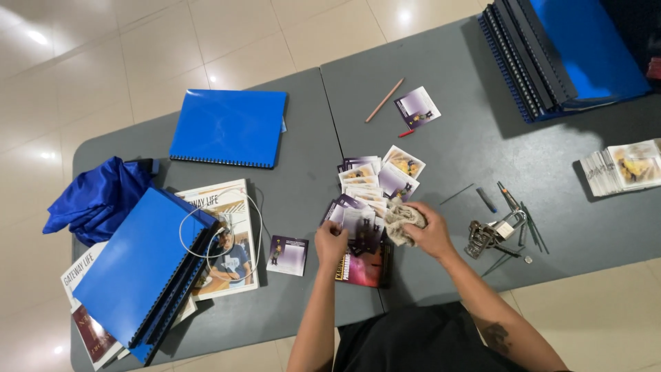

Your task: The recorder is cleaning and organizing photos on a desk using a cloth.

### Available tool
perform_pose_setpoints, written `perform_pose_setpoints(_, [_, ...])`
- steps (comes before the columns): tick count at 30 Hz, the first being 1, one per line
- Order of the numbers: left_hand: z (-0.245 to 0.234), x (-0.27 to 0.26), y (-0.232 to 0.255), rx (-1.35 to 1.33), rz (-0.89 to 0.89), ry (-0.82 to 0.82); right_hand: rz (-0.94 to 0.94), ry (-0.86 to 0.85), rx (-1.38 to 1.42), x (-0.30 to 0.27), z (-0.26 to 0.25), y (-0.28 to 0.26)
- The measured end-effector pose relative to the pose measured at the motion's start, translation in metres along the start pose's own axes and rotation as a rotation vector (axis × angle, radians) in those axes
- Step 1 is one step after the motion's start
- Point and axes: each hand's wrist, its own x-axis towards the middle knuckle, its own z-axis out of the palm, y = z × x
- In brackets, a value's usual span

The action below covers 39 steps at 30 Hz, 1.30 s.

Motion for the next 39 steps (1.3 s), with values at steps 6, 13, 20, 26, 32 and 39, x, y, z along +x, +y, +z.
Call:
perform_pose_setpoints(6, [0.052,0.024,-0.077,-0.985,0.172,-0.231,0.21,-0.195,0.355,-0.004,0.031,-0.016])
perform_pose_setpoints(13, [0.013,-0.076,0.087,-1.441,-0.361,-0.431,-0.353,-0.021,-0.14,-0.006,0.082,-0.047])
perform_pose_setpoints(20, [0.067,-0.047,0.01,-1.565,-0.315,-0.559,-0.021,-0.066,-0.097,-0.027,0.092,-0.028])
perform_pose_setpoints(26, [0.027,-0.077,0.075,-1.483,-0.331,-0.595,0.234,-0.044,0.052,-0.01,0.076,-0.052])
perform_pose_setpoints(32, [0.011,-0.077,0.093,-1.441,-0.392,-0.631,0.034,-0.034,0.203,-0.002,0.072,0.028])
perform_pose_setpoints(39, [-0.015,-0.073,0.11,-0.446,0.125,-0.104,0.578,-0.389,1.094,0.015,0.0,0.054])
